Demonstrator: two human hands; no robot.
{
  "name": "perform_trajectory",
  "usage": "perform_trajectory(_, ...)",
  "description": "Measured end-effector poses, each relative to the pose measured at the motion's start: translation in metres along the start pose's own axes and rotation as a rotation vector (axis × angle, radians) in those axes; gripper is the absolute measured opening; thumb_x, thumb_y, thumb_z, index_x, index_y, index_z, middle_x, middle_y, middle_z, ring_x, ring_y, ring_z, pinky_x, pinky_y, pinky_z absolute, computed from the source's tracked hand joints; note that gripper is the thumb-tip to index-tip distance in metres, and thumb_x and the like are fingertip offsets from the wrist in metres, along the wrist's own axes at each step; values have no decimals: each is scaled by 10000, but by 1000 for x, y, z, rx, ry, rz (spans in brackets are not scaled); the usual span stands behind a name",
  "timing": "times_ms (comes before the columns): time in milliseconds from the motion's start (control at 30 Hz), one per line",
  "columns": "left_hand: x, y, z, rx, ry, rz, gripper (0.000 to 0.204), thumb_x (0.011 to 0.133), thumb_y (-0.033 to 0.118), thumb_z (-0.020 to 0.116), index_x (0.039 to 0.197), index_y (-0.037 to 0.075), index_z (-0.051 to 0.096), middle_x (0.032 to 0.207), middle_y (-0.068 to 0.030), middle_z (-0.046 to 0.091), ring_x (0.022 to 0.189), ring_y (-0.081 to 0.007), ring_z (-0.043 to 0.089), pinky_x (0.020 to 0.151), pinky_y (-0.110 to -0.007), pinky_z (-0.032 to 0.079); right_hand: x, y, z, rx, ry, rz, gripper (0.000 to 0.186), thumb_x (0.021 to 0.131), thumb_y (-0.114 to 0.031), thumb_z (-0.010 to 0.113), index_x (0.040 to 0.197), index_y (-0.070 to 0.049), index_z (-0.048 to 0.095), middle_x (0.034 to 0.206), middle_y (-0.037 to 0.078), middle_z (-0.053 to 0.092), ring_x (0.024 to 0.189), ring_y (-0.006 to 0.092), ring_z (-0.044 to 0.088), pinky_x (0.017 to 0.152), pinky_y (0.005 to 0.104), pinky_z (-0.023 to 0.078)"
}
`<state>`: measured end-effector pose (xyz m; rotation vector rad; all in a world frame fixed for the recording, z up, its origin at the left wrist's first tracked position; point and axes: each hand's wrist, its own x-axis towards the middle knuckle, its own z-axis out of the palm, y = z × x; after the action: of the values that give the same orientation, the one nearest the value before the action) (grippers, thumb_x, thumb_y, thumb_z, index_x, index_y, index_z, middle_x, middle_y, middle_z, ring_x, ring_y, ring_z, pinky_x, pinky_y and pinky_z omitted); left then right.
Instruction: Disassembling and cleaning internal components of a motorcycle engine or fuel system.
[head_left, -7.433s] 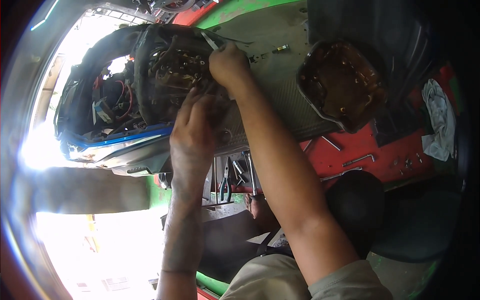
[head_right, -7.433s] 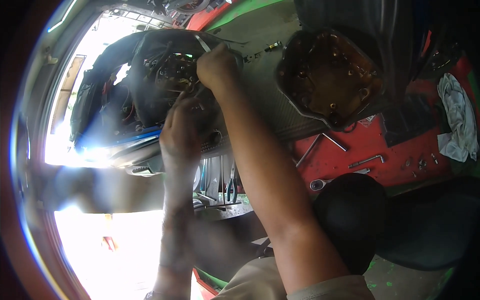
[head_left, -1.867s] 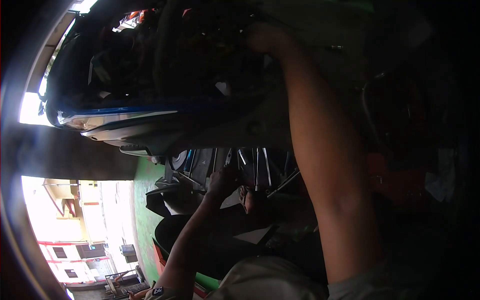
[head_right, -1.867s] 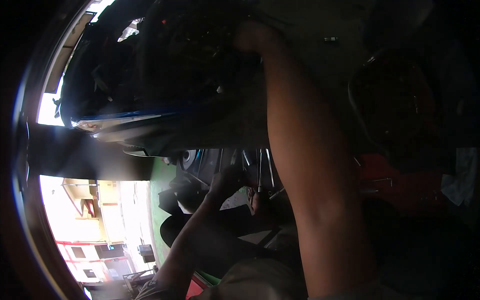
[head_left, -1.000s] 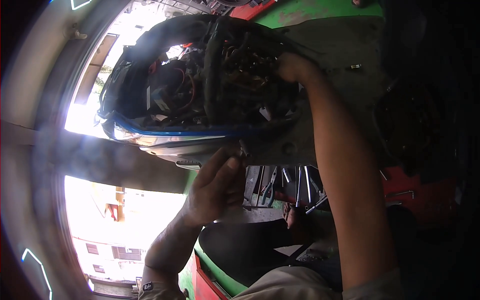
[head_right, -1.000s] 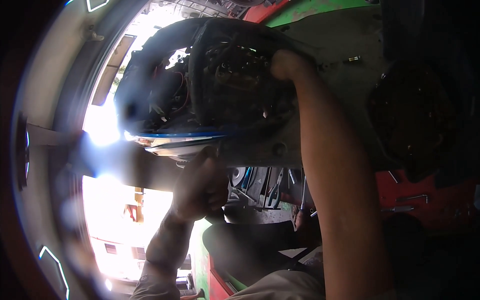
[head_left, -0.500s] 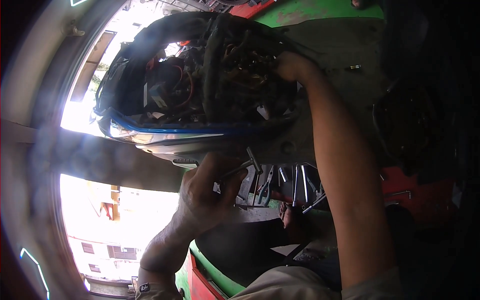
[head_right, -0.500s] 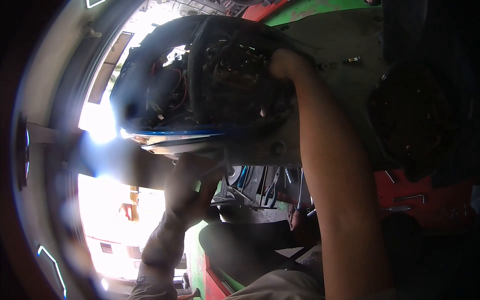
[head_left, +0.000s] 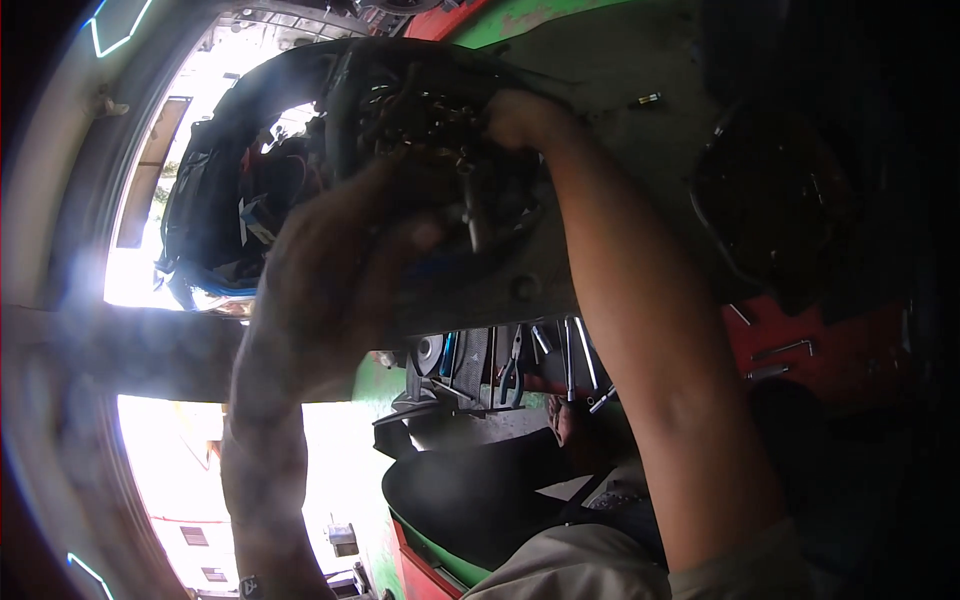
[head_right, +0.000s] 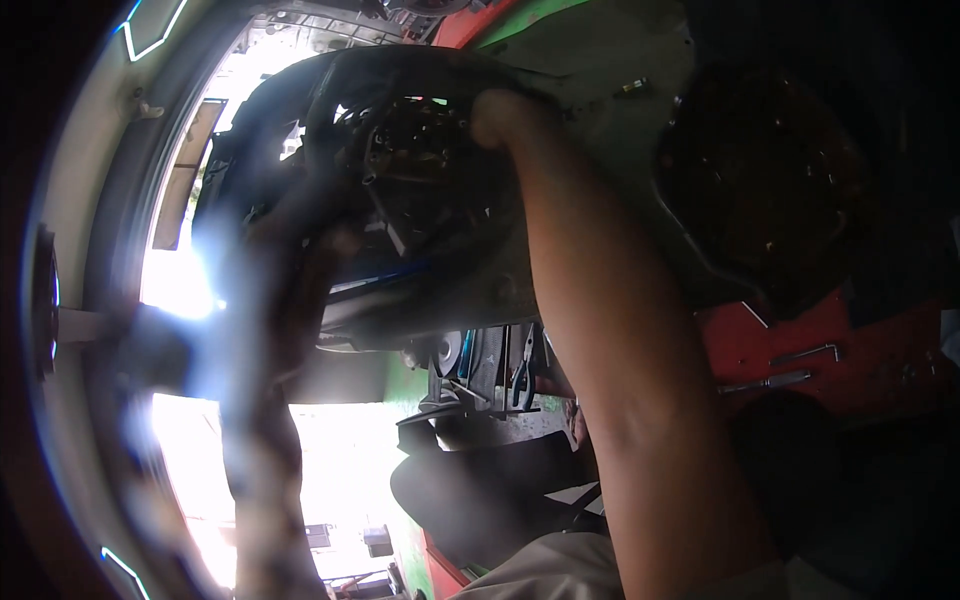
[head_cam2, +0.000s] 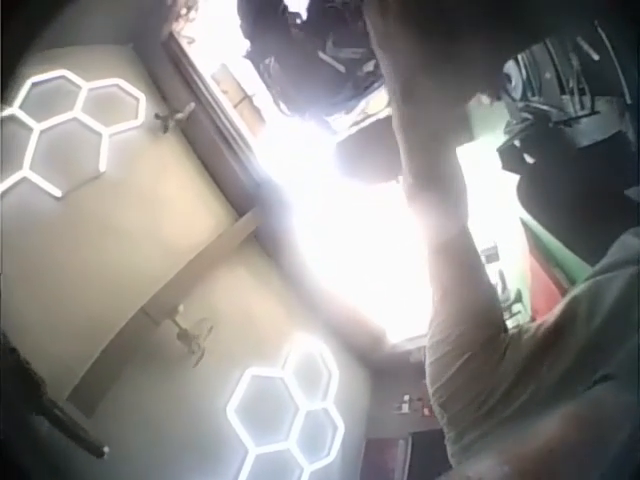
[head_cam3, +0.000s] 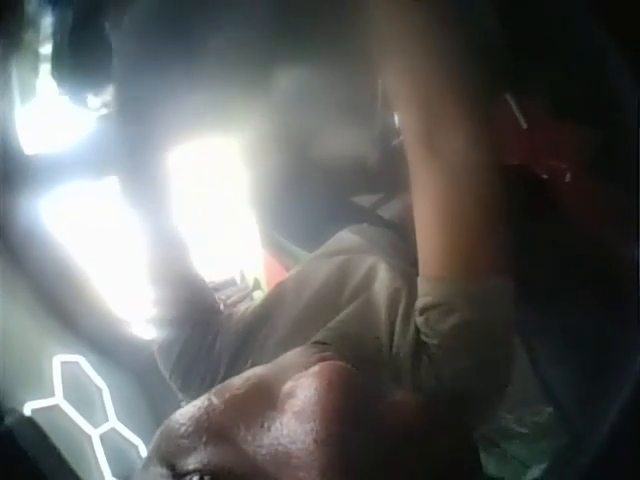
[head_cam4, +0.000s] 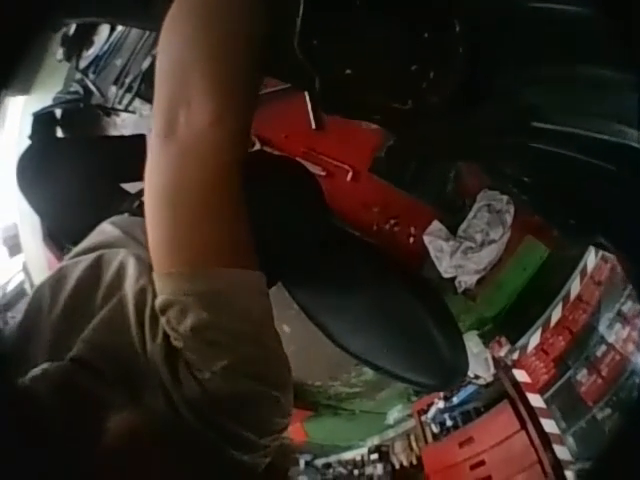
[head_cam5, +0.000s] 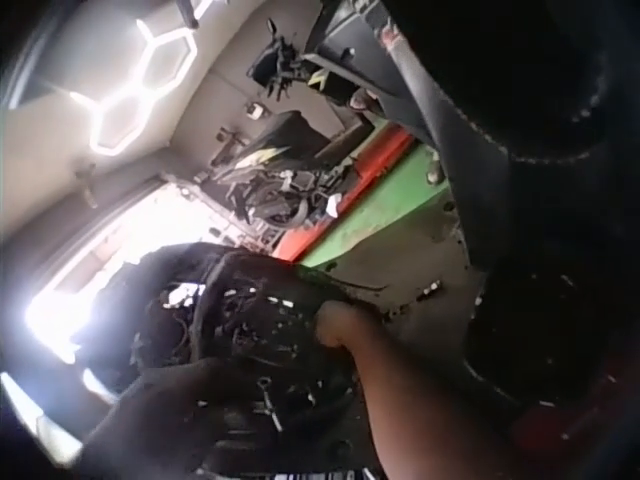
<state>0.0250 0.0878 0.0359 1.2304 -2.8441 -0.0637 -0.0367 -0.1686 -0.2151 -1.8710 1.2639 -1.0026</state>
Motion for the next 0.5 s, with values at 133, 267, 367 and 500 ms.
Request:
perform_trajectory(133, 64, -30, 13, 81, -77, 21, 195, 915, 99, 680, 1099, 37, 692, 938, -164, 725, 840, -334, 717, 755, -423, 552, 6, 5, 6, -109, -15, -9, 275, 884, -213, 671, 1111, -95, 771, 1065, 171, 763, 955, 349, 735, 868, 443, 563)
perform_trajectory(267, 115, -68, 35, 637, -72, 508, 189, 889, 158, 699, 1054, 75, 737, 971, -144, 750, 905, -321, 732, 821, -434, 555, -10, -2, 3, 138, 163, 45, 281, 858, -258, 716, 1068, -82, 777, 1014, 165, 767, 929, 324, 741, 857, 427, 566)
perform_trajectory(367, 126, -88, 43, 766, -144, 545, 179, 880, 166, 706, 1032, 80, 743, 960, -137, 751, 907, -318, 733, 830, -437, 552, -19, -11, -11, 164, 60, 58, 274, 849, -246, 723, 1061, -81, 779, 1032, 166, 764, 940, 303, 743, 842, 413, 572)
perform_trajectory(500, 125, -99, 45, 708, -228, 375, 166, 868, 175, 715, 1003, 86, 752, 946, -129, 753, 911, -313, 734, 842, -441, 549, -18, -21, -32, -2, -151, 15, 289, 850, -169, 689, 1116, -98, 777, 1101, 162, 756, 975, 289, 740, 823, 410, 579)
